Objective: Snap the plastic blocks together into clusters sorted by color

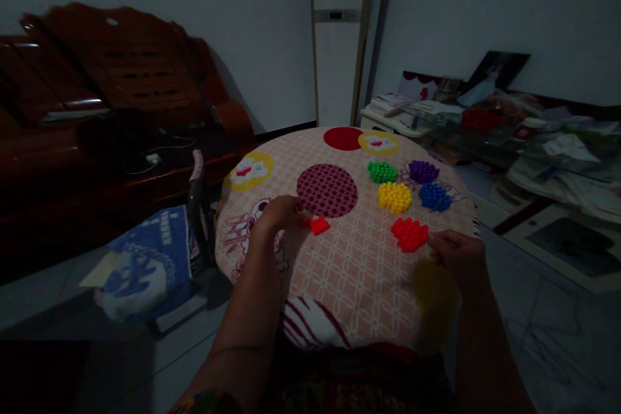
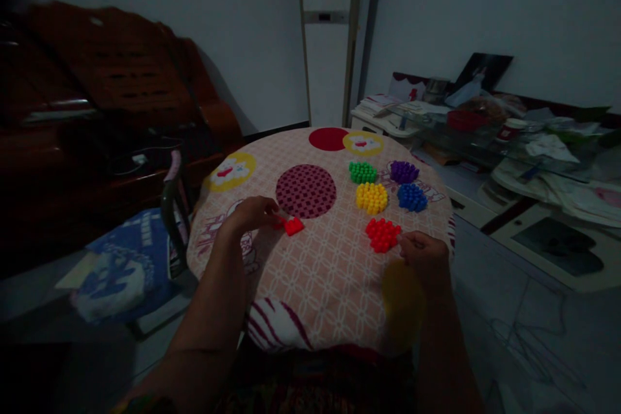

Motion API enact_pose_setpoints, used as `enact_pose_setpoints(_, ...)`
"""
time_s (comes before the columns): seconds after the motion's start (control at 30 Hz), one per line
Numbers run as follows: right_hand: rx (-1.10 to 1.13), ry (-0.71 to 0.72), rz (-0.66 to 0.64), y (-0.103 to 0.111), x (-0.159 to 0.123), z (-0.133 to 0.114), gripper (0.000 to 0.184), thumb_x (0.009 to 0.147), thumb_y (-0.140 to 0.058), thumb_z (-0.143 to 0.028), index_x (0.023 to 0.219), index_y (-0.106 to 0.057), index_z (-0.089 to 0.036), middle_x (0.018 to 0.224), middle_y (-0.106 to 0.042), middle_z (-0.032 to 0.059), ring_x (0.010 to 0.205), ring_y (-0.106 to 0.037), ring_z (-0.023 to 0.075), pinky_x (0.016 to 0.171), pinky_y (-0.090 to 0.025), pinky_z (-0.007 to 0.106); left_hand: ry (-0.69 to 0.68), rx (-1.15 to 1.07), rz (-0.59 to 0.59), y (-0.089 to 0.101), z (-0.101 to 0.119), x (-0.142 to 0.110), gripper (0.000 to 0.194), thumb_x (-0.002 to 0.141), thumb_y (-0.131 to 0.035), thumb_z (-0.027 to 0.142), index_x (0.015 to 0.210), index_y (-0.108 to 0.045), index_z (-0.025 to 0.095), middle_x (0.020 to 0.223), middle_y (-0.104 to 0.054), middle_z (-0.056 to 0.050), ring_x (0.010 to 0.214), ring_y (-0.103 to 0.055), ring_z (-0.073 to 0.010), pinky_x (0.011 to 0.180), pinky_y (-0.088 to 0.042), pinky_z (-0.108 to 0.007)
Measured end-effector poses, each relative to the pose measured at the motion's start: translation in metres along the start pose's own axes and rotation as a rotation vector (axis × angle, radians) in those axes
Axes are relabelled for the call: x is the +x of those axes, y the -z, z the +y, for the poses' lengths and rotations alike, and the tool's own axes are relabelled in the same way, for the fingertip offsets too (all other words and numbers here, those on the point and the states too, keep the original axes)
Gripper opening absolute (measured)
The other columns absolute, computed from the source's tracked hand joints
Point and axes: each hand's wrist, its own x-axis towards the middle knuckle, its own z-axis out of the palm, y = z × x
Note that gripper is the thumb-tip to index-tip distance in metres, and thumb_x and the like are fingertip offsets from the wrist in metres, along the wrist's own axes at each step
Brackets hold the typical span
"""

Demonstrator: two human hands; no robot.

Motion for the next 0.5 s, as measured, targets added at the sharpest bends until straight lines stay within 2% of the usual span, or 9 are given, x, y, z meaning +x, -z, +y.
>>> enact_pose_setpoints(0.13,0.024,0.021,0.014,0.000,-0.001,-0.002,0.034,0.071,-0.074,-0.048,0.068,-0.069,-0.014,0.050,-0.060,0.0020,0.042,-0.052,0.0122,0.040,-0.042,0.022,-0.003,-0.031,-0.056,-0.007,-0.008,0.000,0.019,0.060,-0.077,0.029,0.076,-0.073,0.021,0.074,-0.072,-0.001,0.066,-0.063,-0.0163,0.054,-0.037,-0.022)
enact_pose_setpoints(0.2,0.037,0.010,0.025,0.000,-0.003,-0.006,0.033,0.071,-0.075,-0.047,0.067,-0.069,-0.015,0.050,-0.059,0.0013,0.042,-0.052,0.0118,0.040,-0.042,0.021,-0.036,-0.088,-0.019,-0.006,-0.011,0.002,0.017,0.059,-0.077,0.027,0.074,-0.072,0.020,0.072,-0.071,-0.001,0.065,-0.062,-0.0158,0.053,-0.038,-0.022)
enact_pose_setpoints(0.3,0.080,-0.009,0.041,-0.001,-0.007,-0.014,0.032,0.069,-0.075,-0.046,0.066,-0.069,-0.015,0.049,-0.058,0.0004,0.041,-0.051,0.0112,0.039,-0.042,0.021,-0.144,-0.285,0.047,-0.002,-0.003,0.003,0.015,0.069,-0.071,0.031,0.077,-0.070,0.018,0.067,-0.067,-0.001,0.062,-0.060,-0.0145,0.055,-0.041,-0.022)
enact_pose_setpoints(0.4,0.131,0.010,0.036,-0.003,-0.010,-0.022,0.030,0.069,-0.075,-0.045,0.066,-0.069,-0.015,0.050,-0.059,0.0001,0.042,-0.052,0.0108,0.040,-0.042,0.021,-0.330,-0.555,0.012,-0.004,0.032,-0.001,0.023,0.080,-0.062,0.035,0.088,-0.070,0.016,0.072,-0.068,-0.002,0.061,-0.060,-0.0131,0.058,-0.045,-0.022)
enact_pose_setpoints(0.5,0.170,0.045,-0.021,-0.004,-0.013,-0.028,0.029,0.070,-0.076,-0.044,0.071,-0.072,-0.016,0.053,-0.061,0.0003,0.044,-0.053,0.0106,0.042,-0.044,0.021,-0.506,-0.696,-0.143,-0.021,0.087,-0.016,0.026,0.084,-0.061,0.035,0.099,-0.070,0.015,0.071,-0.066,-0.002,0.058,-0.058,-0.0115,0.056,-0.045,-0.021)
